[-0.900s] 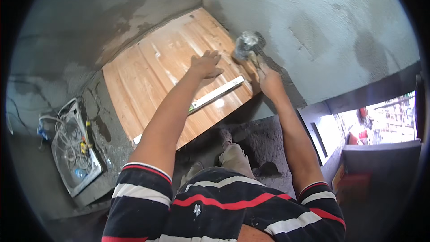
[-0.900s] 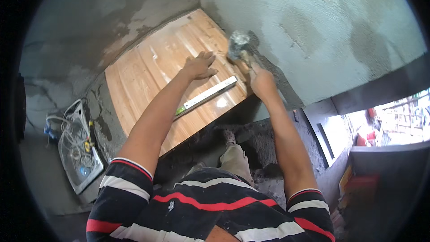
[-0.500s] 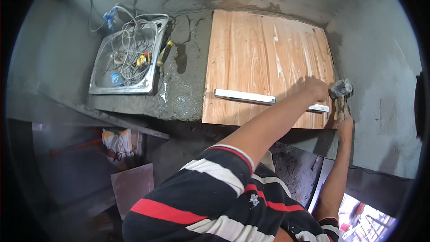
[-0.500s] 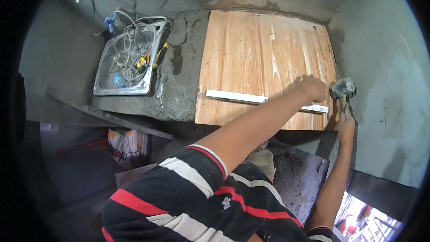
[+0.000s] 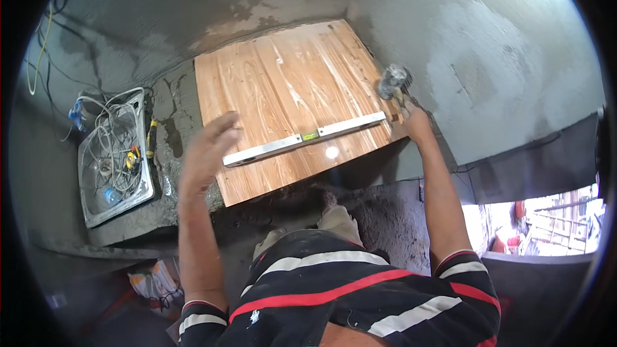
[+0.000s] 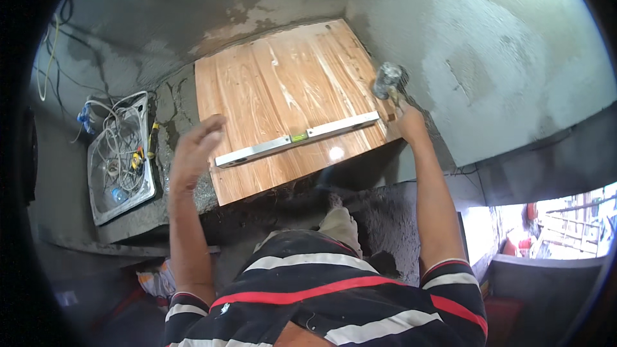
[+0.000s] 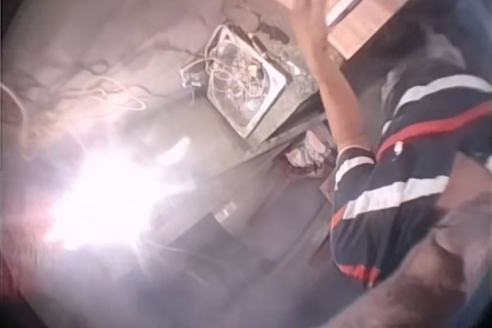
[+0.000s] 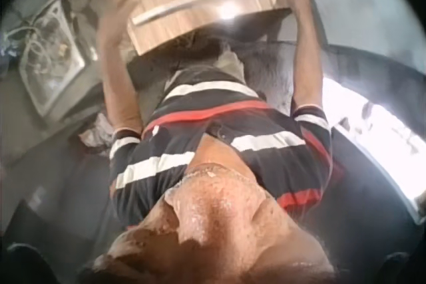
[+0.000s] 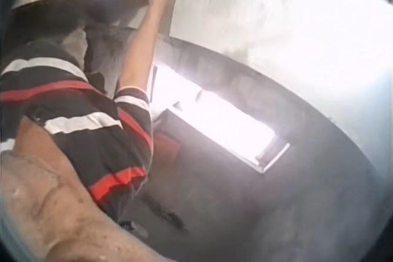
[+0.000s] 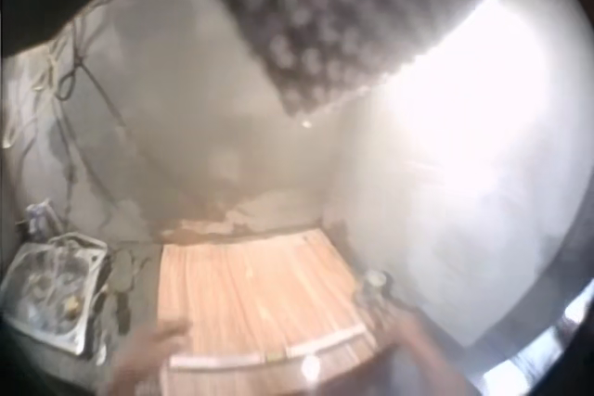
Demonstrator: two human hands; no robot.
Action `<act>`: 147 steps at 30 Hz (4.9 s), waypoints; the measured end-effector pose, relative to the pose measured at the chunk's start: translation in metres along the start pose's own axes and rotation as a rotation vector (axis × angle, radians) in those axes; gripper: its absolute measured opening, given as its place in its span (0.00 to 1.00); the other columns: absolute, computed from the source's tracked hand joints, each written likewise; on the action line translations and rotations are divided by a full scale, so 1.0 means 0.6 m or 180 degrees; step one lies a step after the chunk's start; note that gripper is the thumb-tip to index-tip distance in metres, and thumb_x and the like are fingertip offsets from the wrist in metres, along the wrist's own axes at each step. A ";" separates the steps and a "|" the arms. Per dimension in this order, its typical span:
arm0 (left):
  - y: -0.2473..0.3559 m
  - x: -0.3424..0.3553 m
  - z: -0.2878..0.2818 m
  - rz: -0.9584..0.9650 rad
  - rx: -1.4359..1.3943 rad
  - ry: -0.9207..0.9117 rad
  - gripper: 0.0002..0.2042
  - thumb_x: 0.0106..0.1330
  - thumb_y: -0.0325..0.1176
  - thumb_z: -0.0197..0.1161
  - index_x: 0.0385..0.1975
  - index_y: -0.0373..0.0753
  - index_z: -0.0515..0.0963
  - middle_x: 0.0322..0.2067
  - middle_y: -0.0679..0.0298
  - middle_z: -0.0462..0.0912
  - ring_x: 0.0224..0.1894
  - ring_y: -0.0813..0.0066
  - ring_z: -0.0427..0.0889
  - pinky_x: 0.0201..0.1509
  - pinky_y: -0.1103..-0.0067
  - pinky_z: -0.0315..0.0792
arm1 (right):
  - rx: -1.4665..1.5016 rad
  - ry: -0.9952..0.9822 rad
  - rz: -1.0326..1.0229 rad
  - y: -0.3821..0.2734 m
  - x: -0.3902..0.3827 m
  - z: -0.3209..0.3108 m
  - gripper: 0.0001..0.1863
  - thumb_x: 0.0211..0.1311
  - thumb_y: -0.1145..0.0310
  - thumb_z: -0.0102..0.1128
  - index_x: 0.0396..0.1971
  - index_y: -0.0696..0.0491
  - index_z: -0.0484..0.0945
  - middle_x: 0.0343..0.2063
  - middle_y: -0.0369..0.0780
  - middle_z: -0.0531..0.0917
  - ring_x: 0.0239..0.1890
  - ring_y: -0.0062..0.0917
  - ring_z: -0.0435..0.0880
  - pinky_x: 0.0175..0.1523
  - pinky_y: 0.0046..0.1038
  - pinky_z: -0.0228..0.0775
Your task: The person aligns a tile on a mortar surface using a spirit level and a mallet, lifts the tile to smooth the mortar with a trowel, repositions the tile, taps it with the mallet, and scrapes the edges with the trowel.
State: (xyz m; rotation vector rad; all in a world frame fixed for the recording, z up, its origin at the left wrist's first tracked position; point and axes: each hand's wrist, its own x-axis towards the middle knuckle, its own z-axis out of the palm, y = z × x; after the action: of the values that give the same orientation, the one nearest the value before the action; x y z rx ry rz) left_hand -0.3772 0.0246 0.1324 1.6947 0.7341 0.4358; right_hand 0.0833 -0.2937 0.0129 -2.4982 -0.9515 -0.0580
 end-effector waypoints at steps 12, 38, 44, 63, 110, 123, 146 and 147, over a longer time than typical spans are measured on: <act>-0.003 -0.032 -0.074 0.0226 0.0106 0.0335 0.27 0.69 0.39 0.69 0.64 0.31 0.77 0.60 0.55 0.84 0.65 0.65 0.78 0.71 0.70 0.67 | 0.0922 0.0466 0.0118 -0.095 -0.065 -0.189 0.24 0.77 0.65 0.53 0.70 0.51 0.75 0.30 0.41 0.85 0.26 0.25 0.82 0.34 0.26 0.75; -0.007 0.004 -0.080 0.0175 0.0793 -0.0208 0.28 0.70 0.40 0.67 0.64 0.26 0.76 0.61 0.50 0.82 0.65 0.61 0.79 0.71 0.70 0.69 | 0.1981 0.0266 0.0917 -0.131 -0.179 -0.157 0.27 0.77 0.64 0.51 0.73 0.48 0.71 0.23 0.31 0.76 0.18 0.13 0.71 0.20 0.20 0.64; 0.024 0.215 0.062 0.0593 0.1550 -0.0816 0.34 0.67 0.51 0.67 0.62 0.27 0.77 0.62 0.42 0.80 0.67 0.50 0.77 0.72 0.67 0.67 | 0.1848 0.0115 0.0594 -0.125 -0.015 -0.074 0.27 0.76 0.68 0.51 0.73 0.49 0.70 0.23 0.33 0.76 0.17 0.13 0.69 0.18 0.21 0.61; -0.092 0.582 0.422 0.0874 0.3400 -0.0584 0.38 0.78 0.61 0.44 0.80 0.42 0.55 0.81 0.65 0.51 0.83 0.60 0.44 0.83 0.47 0.40 | 0.0673 -0.0332 0.0128 -0.112 0.338 0.092 0.23 0.74 0.70 0.52 0.67 0.53 0.76 0.62 0.55 0.79 0.65 0.48 0.79 0.69 0.35 0.71; -0.236 -0.030 -0.224 0.0232 0.0617 -0.0514 0.31 0.61 0.32 0.73 0.65 0.28 0.75 0.58 0.52 0.84 0.62 0.62 0.82 0.67 0.71 0.73 | 0.3064 0.1304 0.1177 -0.516 -0.304 -0.125 0.23 0.80 0.56 0.56 0.63 0.57 0.76 0.19 0.32 0.71 0.14 0.14 0.68 0.17 0.21 0.60; -0.244 -0.018 -0.096 0.0688 0.1704 -0.0188 0.18 0.57 0.30 0.69 0.49 0.33 0.85 0.44 0.41 0.86 0.50 0.44 0.85 0.55 0.60 0.77 | 0.3678 0.1759 0.1782 -0.422 -0.466 -0.139 0.24 0.78 0.54 0.57 0.65 0.53 0.72 0.23 0.31 0.73 0.16 0.13 0.70 0.18 0.21 0.65; -0.199 -0.183 -0.164 -0.0154 0.1671 -0.0262 0.14 0.67 0.30 0.63 0.48 0.31 0.84 0.30 0.54 0.87 0.31 0.67 0.85 0.40 0.71 0.78 | 0.3101 0.1505 0.2610 -0.280 -0.549 -0.043 0.11 0.78 0.58 0.54 0.46 0.50 0.75 0.21 0.30 0.70 0.14 0.15 0.69 0.17 0.21 0.62; -0.203 -0.215 -0.174 -0.0423 0.1886 -0.0538 0.13 0.67 0.31 0.64 0.46 0.31 0.84 0.29 0.55 0.87 0.31 0.71 0.84 0.40 0.72 0.78 | 0.2921 0.1471 0.2741 -0.269 -0.565 -0.032 0.11 0.78 0.59 0.54 0.45 0.51 0.76 0.21 0.30 0.71 0.14 0.15 0.69 0.17 0.21 0.62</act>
State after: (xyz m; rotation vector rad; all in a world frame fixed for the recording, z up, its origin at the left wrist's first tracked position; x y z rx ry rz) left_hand -0.5676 0.0287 0.0535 2.1820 0.8991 -0.0320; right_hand -0.2750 -0.4070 0.0281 -1.6972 0.2998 0.0648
